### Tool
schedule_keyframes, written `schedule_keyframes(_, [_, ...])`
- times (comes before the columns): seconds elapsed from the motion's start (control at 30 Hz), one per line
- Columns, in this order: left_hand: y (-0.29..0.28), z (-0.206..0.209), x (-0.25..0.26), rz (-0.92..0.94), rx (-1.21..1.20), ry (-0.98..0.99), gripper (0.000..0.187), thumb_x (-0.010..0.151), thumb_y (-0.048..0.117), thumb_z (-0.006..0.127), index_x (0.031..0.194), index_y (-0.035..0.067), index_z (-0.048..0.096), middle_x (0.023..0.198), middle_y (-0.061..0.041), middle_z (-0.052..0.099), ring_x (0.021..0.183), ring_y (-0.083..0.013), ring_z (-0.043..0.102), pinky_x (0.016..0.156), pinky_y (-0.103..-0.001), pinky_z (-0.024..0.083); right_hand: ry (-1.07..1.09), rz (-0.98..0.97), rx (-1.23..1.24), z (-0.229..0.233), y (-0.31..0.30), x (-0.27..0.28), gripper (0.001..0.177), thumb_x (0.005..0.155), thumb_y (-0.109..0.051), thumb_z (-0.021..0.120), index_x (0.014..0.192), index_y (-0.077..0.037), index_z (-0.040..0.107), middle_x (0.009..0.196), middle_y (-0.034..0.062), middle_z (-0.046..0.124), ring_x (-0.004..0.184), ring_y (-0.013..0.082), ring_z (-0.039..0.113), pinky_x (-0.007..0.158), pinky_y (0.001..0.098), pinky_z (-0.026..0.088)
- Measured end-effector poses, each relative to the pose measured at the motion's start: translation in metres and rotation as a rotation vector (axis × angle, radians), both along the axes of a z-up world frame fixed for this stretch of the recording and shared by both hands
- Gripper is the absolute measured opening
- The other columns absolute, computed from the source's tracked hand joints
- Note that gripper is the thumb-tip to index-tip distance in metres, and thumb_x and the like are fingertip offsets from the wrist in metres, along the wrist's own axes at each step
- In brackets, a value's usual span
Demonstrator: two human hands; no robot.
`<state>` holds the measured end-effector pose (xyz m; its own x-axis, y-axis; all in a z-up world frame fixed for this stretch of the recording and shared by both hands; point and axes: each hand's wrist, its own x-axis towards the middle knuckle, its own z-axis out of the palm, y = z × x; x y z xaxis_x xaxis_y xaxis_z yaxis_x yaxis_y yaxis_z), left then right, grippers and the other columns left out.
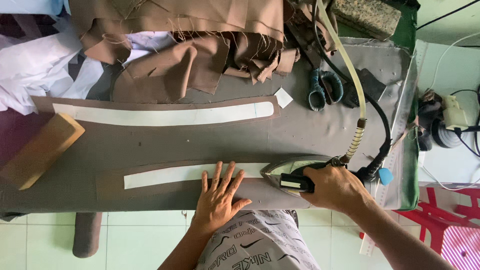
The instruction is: The person irons two long strips of brown fabric on a work table. They use a steam iron and a wooden block to press the fabric flat. The person handles the fabric strips one at a time, flipping them over to iron both sides.
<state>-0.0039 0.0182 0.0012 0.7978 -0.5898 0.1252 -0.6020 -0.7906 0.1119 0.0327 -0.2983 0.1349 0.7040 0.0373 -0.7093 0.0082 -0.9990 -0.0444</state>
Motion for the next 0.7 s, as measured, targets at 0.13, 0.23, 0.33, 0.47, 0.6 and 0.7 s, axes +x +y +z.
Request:
schedule_keyframes(0.13, [0.0,0.002,0.0,-0.005,-0.004,0.005,0.1,0.091,0.085,0.053,0.165,0.025,0.025,0.171,-0.01,0.028,0.157,-0.0383,0.026,0.116,-0.066,0.032,0.025,-0.004,-0.042,0.005,0.003,0.002,0.024,0.083,-0.046,0.066,0.098,-0.028,0.065,0.077,-0.0021,0.073,0.069,0.0224,0.071,0.061,0.0382,0.06])
schedule_keyframes(0.23, [0.0,0.002,0.001,-0.008,-0.007,0.04,0.098,0.09,0.084,0.055,0.164,0.025,0.028,0.171,-0.01,0.027,0.157,-0.0391,0.025,0.114,-0.067,0.032,0.053,-0.02,-0.058,0.01,0.007,0.006,0.026,0.082,-0.047,0.065,0.101,-0.029,0.066,0.084,-0.0016,0.075,0.077,0.024,0.072,0.066,0.0398,0.06])
schedule_keyframes(0.33, [0.001,-0.003,0.0,-0.008,-0.005,0.039,0.099,0.09,0.084,0.055,0.164,0.025,0.028,0.171,-0.01,0.027,0.157,-0.0393,0.025,0.113,-0.067,0.033,0.063,-0.023,-0.062,0.008,0.006,0.005,0.028,0.083,-0.049,0.066,0.103,-0.029,0.066,0.086,-0.0017,0.076,0.078,0.0246,0.073,0.067,0.0407,0.06])
schedule_keyframes(0.47, [0.001,-0.003,-0.001,-0.006,-0.009,-0.007,0.103,0.09,0.086,0.054,0.166,0.024,0.022,0.172,-0.01,0.024,0.159,-0.0383,0.022,0.12,-0.066,0.025,0.041,-0.002,-0.037,0.007,0.004,0.004,0.027,0.084,-0.049,0.066,0.101,-0.028,0.067,0.082,-0.0028,0.075,0.073,0.0223,0.073,0.063,0.0383,0.061])
schedule_keyframes(0.6, [0.001,-0.006,-0.002,-0.001,0.001,0.027,0.102,0.09,0.086,0.055,0.166,0.026,0.023,0.172,-0.009,0.024,0.159,-0.0379,0.022,0.117,-0.067,0.03,0.078,-0.026,-0.069,0.004,0.004,0.004,0.028,0.084,-0.049,0.064,0.103,-0.029,0.065,0.081,-0.0035,0.075,0.073,0.0216,0.073,0.063,0.0377,0.06])
schedule_keyframes(0.7, [0.0,-0.002,0.0,0.0,-0.029,0.001,0.1,0.089,0.085,0.057,0.164,0.025,0.028,0.171,-0.01,0.028,0.157,-0.038,0.026,0.115,-0.066,0.033,-0.02,0.022,-0.069,-0.003,0.0,0.001,0.032,0.078,-0.053,0.066,0.101,-0.031,0.066,0.084,0.0029,0.075,0.077,0.0315,0.073,0.066,0.0454,0.06])
